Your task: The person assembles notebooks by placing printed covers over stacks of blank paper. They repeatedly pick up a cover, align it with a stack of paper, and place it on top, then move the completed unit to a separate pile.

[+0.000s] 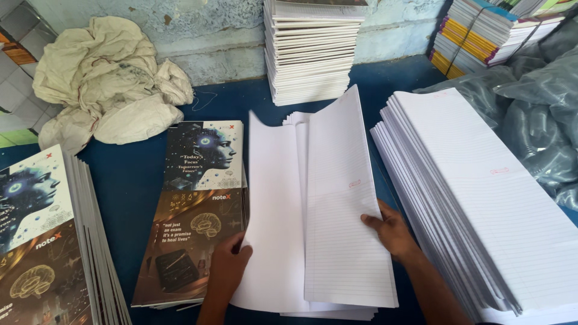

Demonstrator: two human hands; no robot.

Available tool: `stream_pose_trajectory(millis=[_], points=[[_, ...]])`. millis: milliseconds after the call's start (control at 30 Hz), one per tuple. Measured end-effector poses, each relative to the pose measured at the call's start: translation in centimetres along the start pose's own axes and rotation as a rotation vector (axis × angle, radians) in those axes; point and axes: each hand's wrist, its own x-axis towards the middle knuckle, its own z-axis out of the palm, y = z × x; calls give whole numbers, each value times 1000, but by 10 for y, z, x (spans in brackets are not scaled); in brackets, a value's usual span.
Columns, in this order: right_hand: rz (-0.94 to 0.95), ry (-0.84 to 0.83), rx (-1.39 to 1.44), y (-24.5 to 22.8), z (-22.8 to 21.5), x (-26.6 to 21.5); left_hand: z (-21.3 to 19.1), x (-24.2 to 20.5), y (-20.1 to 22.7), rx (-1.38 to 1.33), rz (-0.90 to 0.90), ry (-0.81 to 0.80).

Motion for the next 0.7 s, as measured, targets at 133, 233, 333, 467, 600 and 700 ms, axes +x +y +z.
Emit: stream_pose_trajectory(millis=[133,233,333,467,600,700], points=[[-24,-34,16,2,0,2,7,-2,8,-35,34,-31],[-44,-51,29,6,1,4,12,-5,18,-3,63,-44],[-41,-63,62,9,3,5,13,-10,33,43,188,-51],[16,-64,72,12,3,8,21,-16,53,-8,159,-105],[-2,-83,121,14,3,11,35,-19,73,110,211,-183],[28,-100,176,19,1,14,48,-21,87,118,287,-276]])
